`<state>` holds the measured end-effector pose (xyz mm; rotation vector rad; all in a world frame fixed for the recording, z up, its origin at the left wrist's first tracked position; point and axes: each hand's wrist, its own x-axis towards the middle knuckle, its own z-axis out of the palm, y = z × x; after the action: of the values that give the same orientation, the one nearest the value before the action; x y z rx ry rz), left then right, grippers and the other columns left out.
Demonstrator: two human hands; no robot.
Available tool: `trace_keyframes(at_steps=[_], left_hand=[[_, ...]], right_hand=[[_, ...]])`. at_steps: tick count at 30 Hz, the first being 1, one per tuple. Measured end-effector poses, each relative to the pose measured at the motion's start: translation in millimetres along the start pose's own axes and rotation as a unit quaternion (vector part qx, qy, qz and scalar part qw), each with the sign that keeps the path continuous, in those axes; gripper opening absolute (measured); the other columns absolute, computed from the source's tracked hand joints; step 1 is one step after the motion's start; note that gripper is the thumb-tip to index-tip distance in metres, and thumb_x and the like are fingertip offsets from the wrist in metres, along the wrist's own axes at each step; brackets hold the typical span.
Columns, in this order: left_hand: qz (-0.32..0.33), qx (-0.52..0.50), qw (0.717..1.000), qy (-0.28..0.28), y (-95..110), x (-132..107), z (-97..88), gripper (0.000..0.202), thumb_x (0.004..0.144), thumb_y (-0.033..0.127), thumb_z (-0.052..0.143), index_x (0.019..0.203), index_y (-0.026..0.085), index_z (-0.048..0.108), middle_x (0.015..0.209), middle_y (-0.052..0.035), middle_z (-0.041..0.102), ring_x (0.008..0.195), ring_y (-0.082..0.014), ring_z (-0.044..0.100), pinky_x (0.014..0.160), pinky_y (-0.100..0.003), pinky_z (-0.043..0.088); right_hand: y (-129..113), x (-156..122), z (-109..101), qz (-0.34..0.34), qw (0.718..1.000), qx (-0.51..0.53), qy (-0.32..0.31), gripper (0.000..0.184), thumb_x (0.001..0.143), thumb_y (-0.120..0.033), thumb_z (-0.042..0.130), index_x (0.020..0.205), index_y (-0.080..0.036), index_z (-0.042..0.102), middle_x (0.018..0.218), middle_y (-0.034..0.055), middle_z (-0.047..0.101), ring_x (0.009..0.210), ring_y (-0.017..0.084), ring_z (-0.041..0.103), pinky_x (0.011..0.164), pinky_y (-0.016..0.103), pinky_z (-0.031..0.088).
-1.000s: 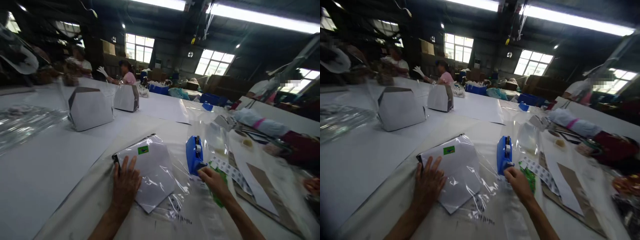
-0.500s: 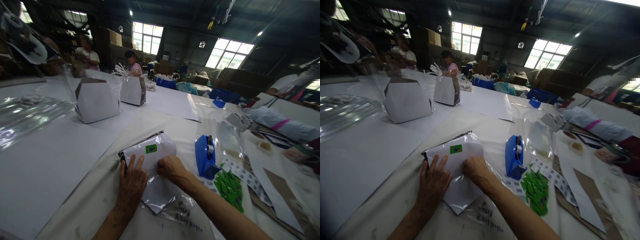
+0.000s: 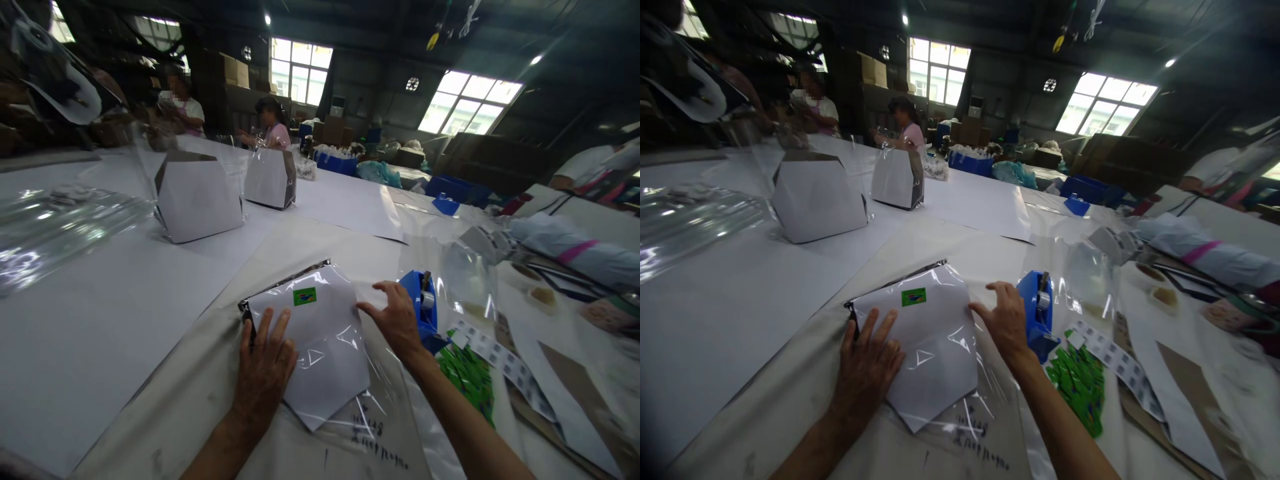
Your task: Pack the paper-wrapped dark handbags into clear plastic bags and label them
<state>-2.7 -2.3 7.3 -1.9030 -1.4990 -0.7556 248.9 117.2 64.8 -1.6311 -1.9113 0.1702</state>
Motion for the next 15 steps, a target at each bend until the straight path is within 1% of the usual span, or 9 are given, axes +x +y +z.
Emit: trace_keyframes(at_steps=[1,2,4,5,6,8,11,13,15], left_hand=[[-0.002,0.000,1.000,-0.002,-0.2,-0.6,0.3,0.007,0.092,0.021,0.056,0.084,0.020,0.055,0.139,-0.0122,0.059,0.133,-0.0405,0.049,0.105,-0.068,0.040],[-0.002,0.001,1.000,-0.003,-0.2,-1.2,0.5,0.008,0.092,0.022,0.056,0.085,0.020,0.055,0.139,-0.0120,0.058,0.135,-0.0404,0.047,0.106,-0.068,0.039],[0.006,0.005,1.000,-0.009,-0.1,-2.3,0.7,0.007,0.092,0.024,0.056,0.086,0.021,0.055,0.141,-0.0127,0.056,0.139,-0.0403,0.042,0.108,-0.069,0.037],[0.009,0.004,1.000,-0.011,-0.8,-2.7,1.0,0.007,0.092,0.024,0.056,0.086,0.021,0.054,0.142,-0.0133,0.055,0.140,-0.0402,0.039,0.109,-0.069,0.035],[0.011,-0.001,1.000,-0.012,-2.7,-3.0,1.5,0.007,0.092,0.025,0.056,0.087,0.021,0.054,0.143,-0.0138,0.054,0.142,-0.0398,0.037,0.111,-0.069,0.034],[0.017,-0.024,0.999,-0.012,-13.0,-2.1,3.9,0.007,0.092,0.025,0.055,0.086,0.021,0.054,0.144,-0.0137,0.054,0.143,-0.0381,0.035,0.115,-0.067,0.030],[0.053,-0.087,0.995,-0.019,-51.4,5.2,10.9,0.010,0.092,0.029,0.055,0.086,0.022,0.052,0.144,-0.0106,0.054,0.145,-0.0335,0.034,0.120,-0.061,0.023],[0.112,-0.115,0.986,-0.042,-88.6,14.5,14.5,0.013,0.091,0.033,0.057,0.085,0.022,0.052,0.145,-0.0086,0.053,0.145,-0.0310,0.033,0.122,-0.058,0.019],[0.182,-0.077,0.977,-0.083,-123.2,25.0,13.6,0.007,0.089,0.027,0.060,0.089,0.022,0.055,0.148,-0.0087,0.050,0.146,-0.0313,0.032,0.121,-0.060,0.021]], right_hand=[[6.2,7.1,-0.9,0.063,0.993,0.100,-0.018,0.067,0.071,-0.048,0.081,0.124,-0.017,0.054,0.130,0.0157,0.057,0.121,0.032,0.051,0.101,0.045,0.040],[10.2,14.4,-0.5,0.124,0.970,0.198,-0.065,0.080,0.069,-0.052,0.081,0.133,-0.018,0.047,0.137,0.0168,0.052,0.125,0.031,0.049,0.102,0.045,0.040],[13.9,26.8,4.0,0.208,0.897,0.337,-0.199,0.089,0.067,-0.057,0.080,0.138,-0.016,0.044,0.136,0.0180,0.054,0.117,0.029,0.057,0.097,0.043,0.046],[14.4,31.0,7.4,0.225,0.863,0.373,-0.256,0.086,0.066,-0.059,0.081,0.133,-0.015,0.049,0.127,0.0175,0.061,0.108,0.028,0.062,0.092,0.042,0.049],[14.7,33.2,10.9,0.230,0.842,0.391,-0.293,0.080,0.064,-0.059,0.082,0.124,-0.013,0.056,0.115,0.0155,0.067,0.096,0.025,0.066,0.086,0.040,0.052],[14.8,30.8,17.1,0.232,0.819,0.415,-0.322,0.064,0.062,-0.059,0.084,0.103,-0.012,0.066,0.092,0.0087,0.071,0.077,0.019,0.066,0.076,0.034,0.052],[11.0,8.2,21.1,0.239,0.791,0.454,-0.334,0.054,0.058,-0.056,0.086,0.083,-0.013,0.066,0.074,0.0020,0.068,0.067,0.013,0.061,0.069,0.028,0.049],[3.6,-17.2,21.7,0.239,0.772,0.475,-0.348,0.050,0.056,-0.051,0.088,0.080,-0.014,0.064,0.073,0.0006,0.067,0.066,0.012,0.060,0.067,0.026,0.047],[-6.5,-45.2,22.9,0.242,0.741,0.505,-0.371,0.048,0.057,-0.043,0.090,0.085,-0.014,0.064,0.077,0.0003,0.068,0.067,0.012,0.061,0.067,0.025,0.047]])
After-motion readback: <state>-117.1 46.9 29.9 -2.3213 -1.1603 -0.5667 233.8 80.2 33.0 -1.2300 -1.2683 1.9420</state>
